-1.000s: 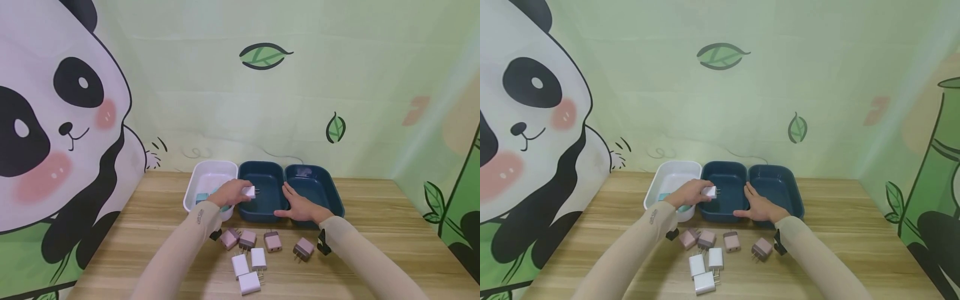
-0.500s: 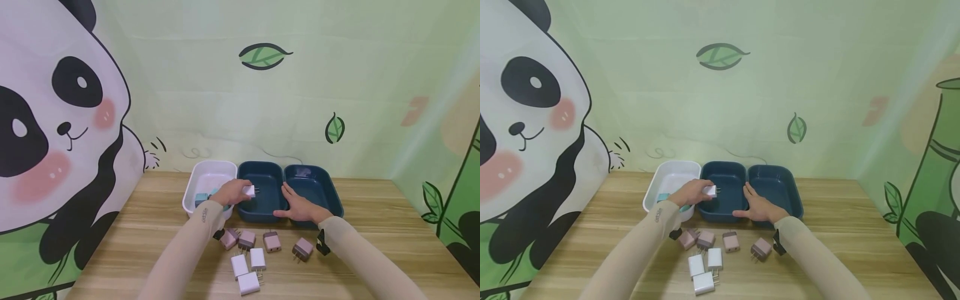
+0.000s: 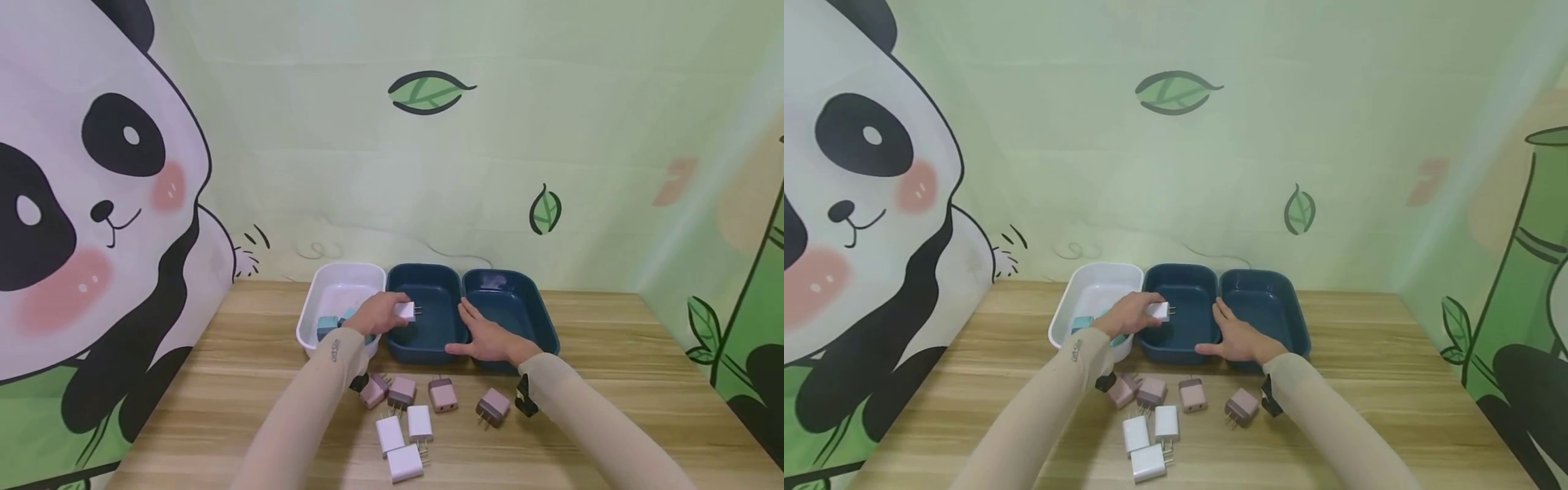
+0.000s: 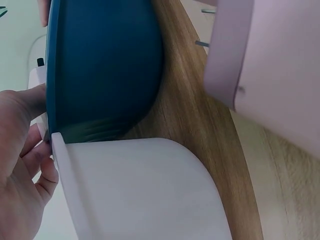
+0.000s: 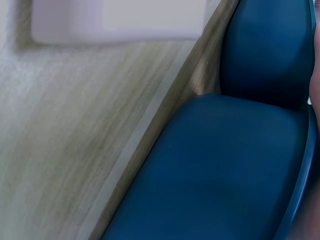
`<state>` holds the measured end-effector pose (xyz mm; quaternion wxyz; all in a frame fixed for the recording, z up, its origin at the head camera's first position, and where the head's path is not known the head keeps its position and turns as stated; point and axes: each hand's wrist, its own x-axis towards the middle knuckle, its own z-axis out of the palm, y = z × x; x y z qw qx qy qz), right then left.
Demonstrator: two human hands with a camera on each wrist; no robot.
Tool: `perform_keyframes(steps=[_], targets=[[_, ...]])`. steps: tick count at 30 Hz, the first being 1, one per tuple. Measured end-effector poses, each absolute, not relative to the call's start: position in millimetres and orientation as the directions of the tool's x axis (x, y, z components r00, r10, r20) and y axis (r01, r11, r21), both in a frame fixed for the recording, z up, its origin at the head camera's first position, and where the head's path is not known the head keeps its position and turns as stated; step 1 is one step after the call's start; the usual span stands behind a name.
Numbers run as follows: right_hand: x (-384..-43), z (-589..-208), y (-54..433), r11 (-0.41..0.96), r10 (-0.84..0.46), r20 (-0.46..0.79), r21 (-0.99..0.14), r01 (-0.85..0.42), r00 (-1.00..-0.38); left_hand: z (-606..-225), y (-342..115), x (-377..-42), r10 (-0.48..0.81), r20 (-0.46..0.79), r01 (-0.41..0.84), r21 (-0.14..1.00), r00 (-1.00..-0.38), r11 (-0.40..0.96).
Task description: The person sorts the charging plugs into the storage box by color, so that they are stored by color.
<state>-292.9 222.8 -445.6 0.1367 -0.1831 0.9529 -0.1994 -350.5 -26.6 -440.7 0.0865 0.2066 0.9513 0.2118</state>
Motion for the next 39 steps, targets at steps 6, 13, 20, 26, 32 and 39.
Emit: perform_keyframes(steps=[6,13,20,26,32,39], targets=[[-294.5,-448.0,223.4,0.854,-0.403,-0.181,-0.428,-0.297,-0.897,-444.8,-24.8,-351.8,0.420,-0.066,0.347,0.454,-0.905,0.820],[-293.2,-448.5,222.7,0.852,-0.405,-0.175,-0.429,-0.301,-0.897,-447.2,-23.6,-350.4,0.402,-0.039,0.344,0.447,-0.915,0.826],[-294.1,-448.1,221.4,0.852,-0.405,-0.178,-0.429,-0.299,-0.897,-445.5,-25.2,-351.8,0.399,0.041,0.385,0.364,-0.916,0.848],[-293.1,-447.7,223.1,0.858,-0.406,-0.178,-0.413,-0.306,-0.897,-439.2,-32.2,-349.3,0.430,0.086,0.432,0.348,-0.899,0.832],[-294.7,-448.9,223.7,0.854,-0.410,-0.167,-0.416,-0.313,-0.897,-431.8,-42.8,-338.2,0.480,0.054,0.462,0.386,-0.876,0.799],[-295.1,-449.3,222.3,0.856,-0.410,-0.166,-0.410,-0.316,-0.897,-427.1,-55.3,-308.9,0.602,0.090,0.583,0.397,-0.794,0.709]])
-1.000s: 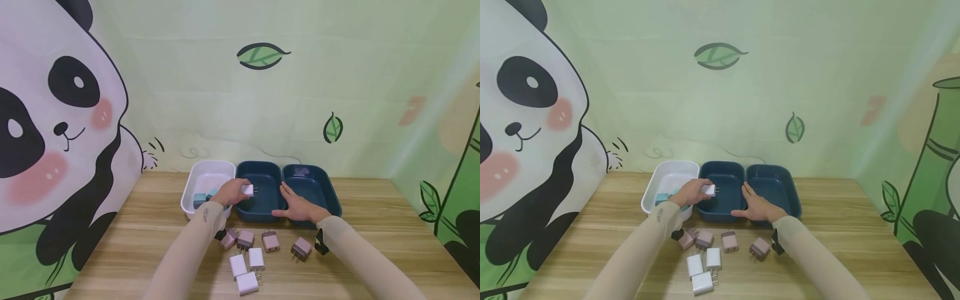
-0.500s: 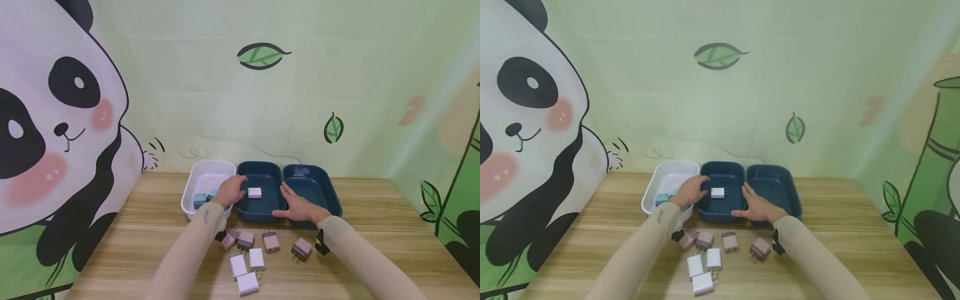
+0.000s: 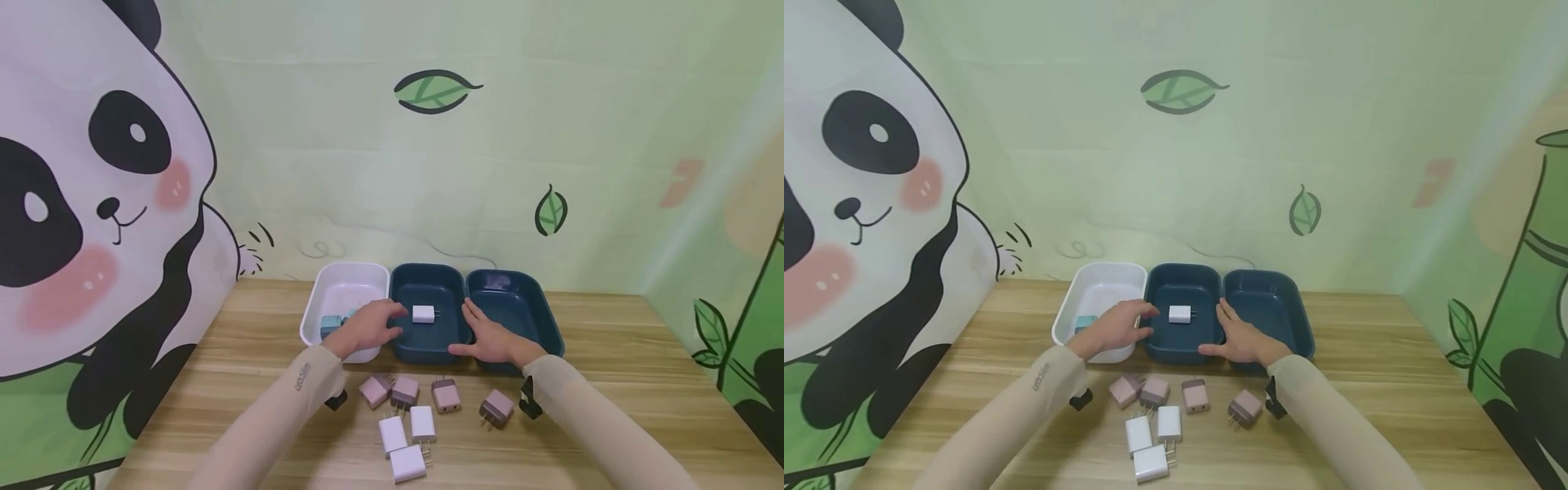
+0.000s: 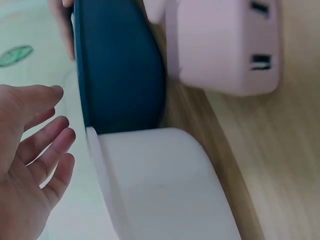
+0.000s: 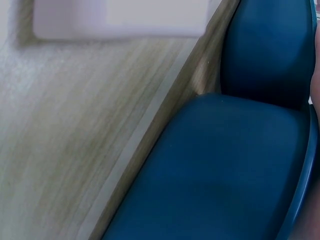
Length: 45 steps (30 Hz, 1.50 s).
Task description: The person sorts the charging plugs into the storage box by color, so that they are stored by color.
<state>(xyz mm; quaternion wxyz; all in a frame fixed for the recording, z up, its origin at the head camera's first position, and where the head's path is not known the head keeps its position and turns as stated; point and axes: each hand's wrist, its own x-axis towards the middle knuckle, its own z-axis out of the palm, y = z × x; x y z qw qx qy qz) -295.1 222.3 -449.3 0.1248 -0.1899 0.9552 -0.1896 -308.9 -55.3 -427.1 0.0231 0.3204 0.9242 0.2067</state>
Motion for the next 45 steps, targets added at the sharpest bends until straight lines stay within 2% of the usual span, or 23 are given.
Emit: perform_keyframes(steps=[10,17,23,26,34,45], targets=[[-295.3,-450.7,222.7,0.852,-0.413,-0.159,-0.414,-0.320,-0.897,-429.9,-68.0,-260.4,0.729,0.138,0.711,0.399,-0.671,0.579],[-293.9,-448.2,222.5,0.859,-0.404,-0.172,-0.410,-0.307,-0.899,-432.1,-72.1,-234.2,0.807,0.046,0.711,0.505,-0.588,0.489],[-294.7,-448.4,222.7,0.862,-0.393,-0.185,-0.415,-0.291,-0.901,-437.6,-73.3,-221.8,0.882,0.037,0.760,0.526,-0.469,0.382],[-294.9,-447.9,222.4,0.862,-0.386,-0.194,-0.423,-0.278,-0.902,-441.4,-73.2,-216.9,0.903,0.019,0.781,0.511,-0.429,0.360],[-295.3,-448.8,222.5,0.861,-0.384,-0.193,-0.428,-0.275,-0.903,-449.6,-73.8,-206.9,0.907,-0.041,0.819,0.414,-0.420,0.398],[-294.3,-447.4,221.2,0.859,-0.388,-0.196,-0.431,-0.276,-0.901,-458.7,-76.9,-205.0,0.910,-0.066,0.798,0.458,-0.409,0.392]])
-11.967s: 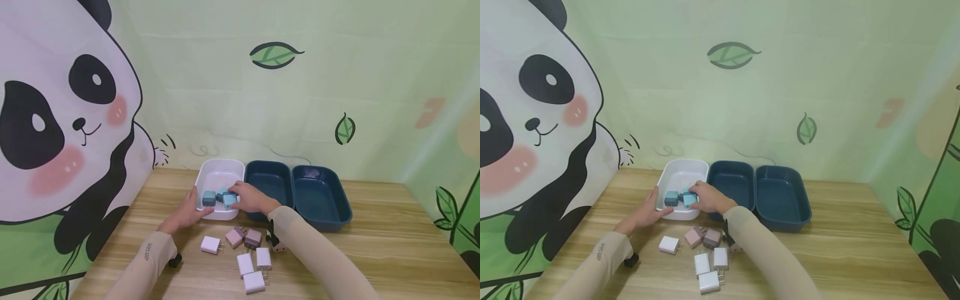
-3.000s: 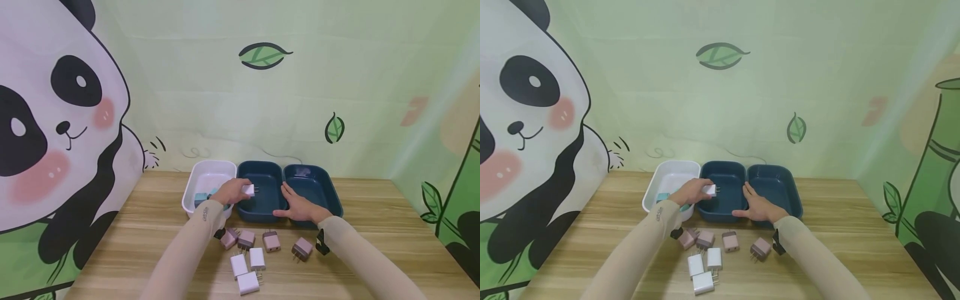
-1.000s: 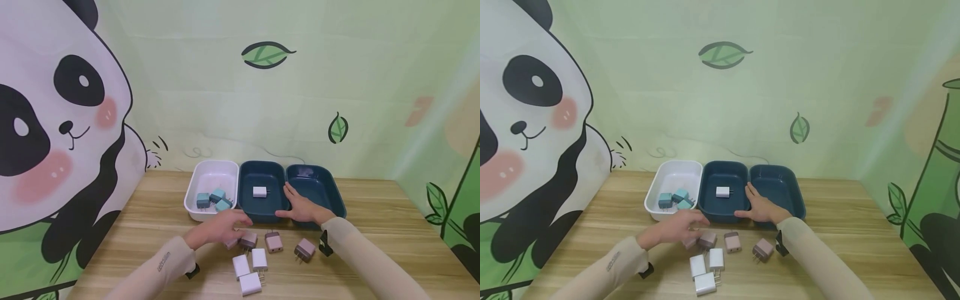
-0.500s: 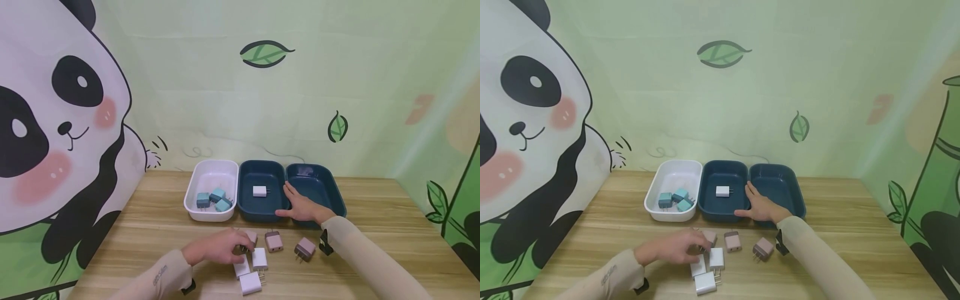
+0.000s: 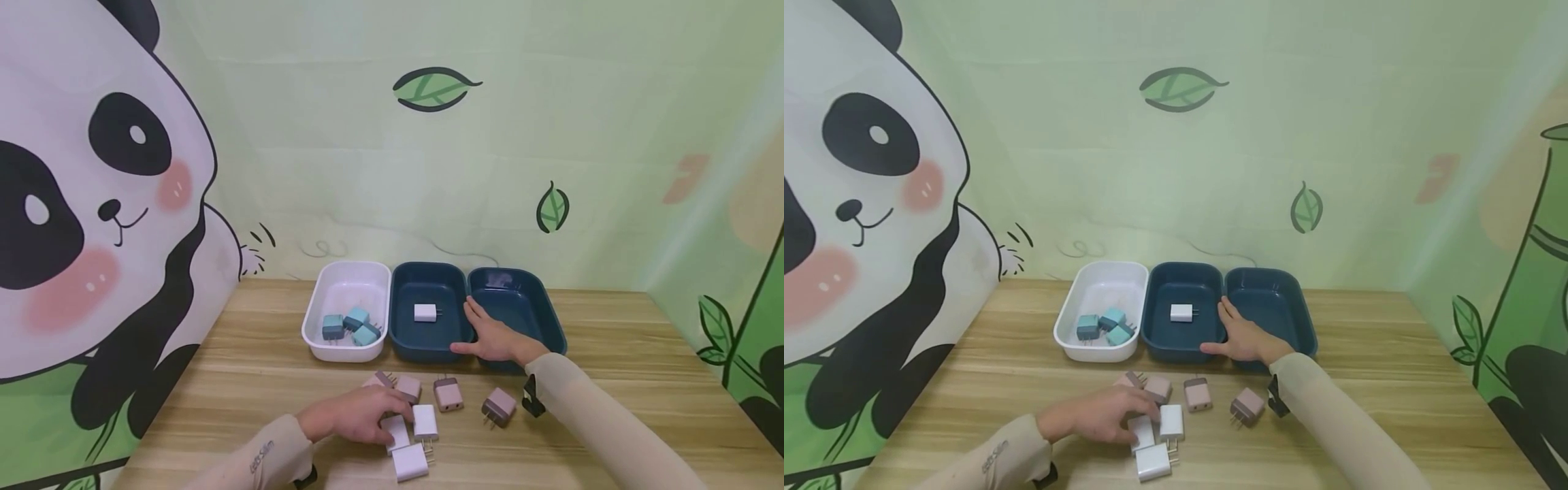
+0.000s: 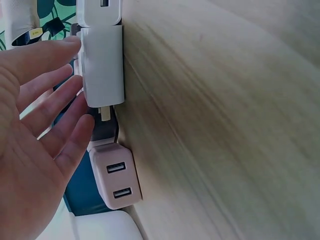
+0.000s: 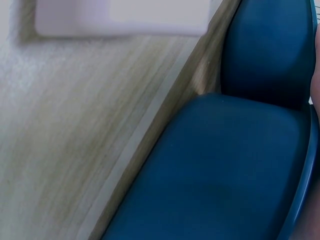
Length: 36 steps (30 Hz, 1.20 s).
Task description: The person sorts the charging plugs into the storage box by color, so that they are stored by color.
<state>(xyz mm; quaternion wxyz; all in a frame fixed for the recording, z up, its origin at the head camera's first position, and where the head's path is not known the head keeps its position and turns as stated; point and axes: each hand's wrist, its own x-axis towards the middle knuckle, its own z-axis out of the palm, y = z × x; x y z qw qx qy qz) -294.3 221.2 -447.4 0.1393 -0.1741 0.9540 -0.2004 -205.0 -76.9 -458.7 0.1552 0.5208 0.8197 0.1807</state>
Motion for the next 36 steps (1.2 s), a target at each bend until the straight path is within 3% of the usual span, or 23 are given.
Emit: perform_keyframes(steps=[11,19,36], targets=[[-294.1,-449.0,223.2,0.856,-0.396,-0.189,-0.430,-0.287,-0.899,-464.9,-79.5,-205.9,0.897,-0.116,0.767,0.481,-0.425,0.426],[-294.3,-449.1,224.2,0.856,-0.397,-0.190,-0.430,-0.287,-0.898,-466.3,-78.3,-202.5,0.916,-0.095,0.836,0.382,-0.389,0.394],[-292.2,-448.3,223.1,0.844,-0.413,-0.173,-0.441,-0.305,-0.894,-468.9,-76.5,-201.6,0.924,-0.074,0.873,0.306,-0.376,0.380]])
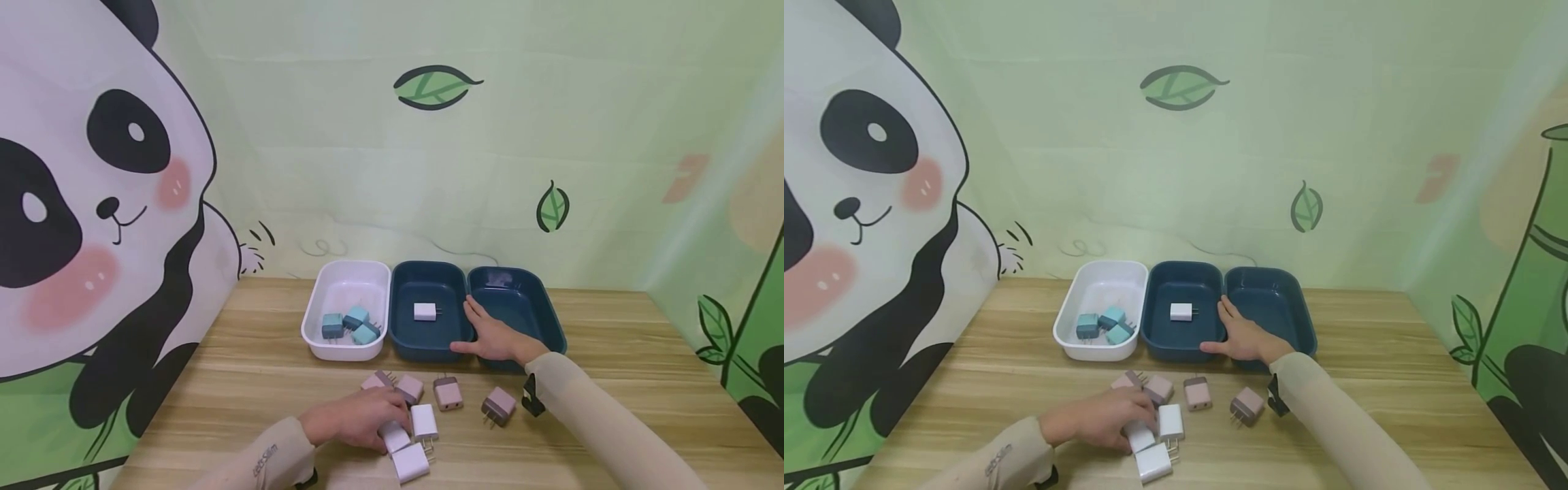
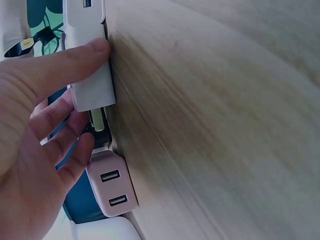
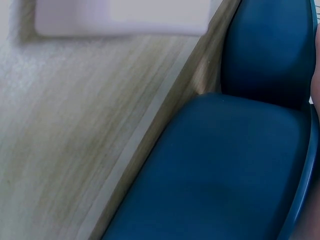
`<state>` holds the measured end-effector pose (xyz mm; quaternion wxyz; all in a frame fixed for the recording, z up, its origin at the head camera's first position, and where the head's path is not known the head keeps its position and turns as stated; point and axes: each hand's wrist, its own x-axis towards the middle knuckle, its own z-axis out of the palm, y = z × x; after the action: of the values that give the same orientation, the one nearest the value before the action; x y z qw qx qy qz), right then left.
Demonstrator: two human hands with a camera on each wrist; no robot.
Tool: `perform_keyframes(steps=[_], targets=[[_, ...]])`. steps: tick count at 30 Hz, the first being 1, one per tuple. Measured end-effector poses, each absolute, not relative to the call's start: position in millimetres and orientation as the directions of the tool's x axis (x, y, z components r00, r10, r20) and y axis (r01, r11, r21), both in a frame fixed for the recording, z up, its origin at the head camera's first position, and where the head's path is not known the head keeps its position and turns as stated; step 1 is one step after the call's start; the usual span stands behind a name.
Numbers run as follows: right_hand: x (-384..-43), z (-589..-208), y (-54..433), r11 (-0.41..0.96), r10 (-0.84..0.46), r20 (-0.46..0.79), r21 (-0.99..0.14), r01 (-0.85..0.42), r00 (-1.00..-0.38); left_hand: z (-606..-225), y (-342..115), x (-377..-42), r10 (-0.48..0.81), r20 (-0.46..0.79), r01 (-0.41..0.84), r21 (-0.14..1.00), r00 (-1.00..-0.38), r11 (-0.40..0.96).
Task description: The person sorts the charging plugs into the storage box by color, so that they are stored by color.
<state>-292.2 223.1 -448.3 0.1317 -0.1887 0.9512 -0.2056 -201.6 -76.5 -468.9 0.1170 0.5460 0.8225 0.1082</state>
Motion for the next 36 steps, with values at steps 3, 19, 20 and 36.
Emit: perform_keyframes(steps=[3,19,20,36], targets=[[-292.0,-447.6,222.9,0.848,-0.410,-0.177,-0.436,-0.302,-0.895,-469.2,-77.2,-202.3,0.922,-0.072,0.868,0.315,-0.380,0.383],[-293.8,-449.8,223.5,0.850,-0.408,-0.173,-0.430,-0.304,-0.896,-460.8,-78.4,-203.8,0.909,-0.058,0.830,0.388,-0.412,0.401],[-293.5,-449.3,223.4,0.850,-0.409,-0.174,-0.430,-0.305,-0.896,-460.0,-78.5,-203.8,0.907,-0.055,0.828,0.388,-0.417,0.404],[-291.9,-446.3,222.2,0.852,-0.405,-0.189,-0.432,-0.295,-0.894,-444.6,-78.7,-205.8,0.875,-0.062,0.774,0.440,-0.480,0.455]])
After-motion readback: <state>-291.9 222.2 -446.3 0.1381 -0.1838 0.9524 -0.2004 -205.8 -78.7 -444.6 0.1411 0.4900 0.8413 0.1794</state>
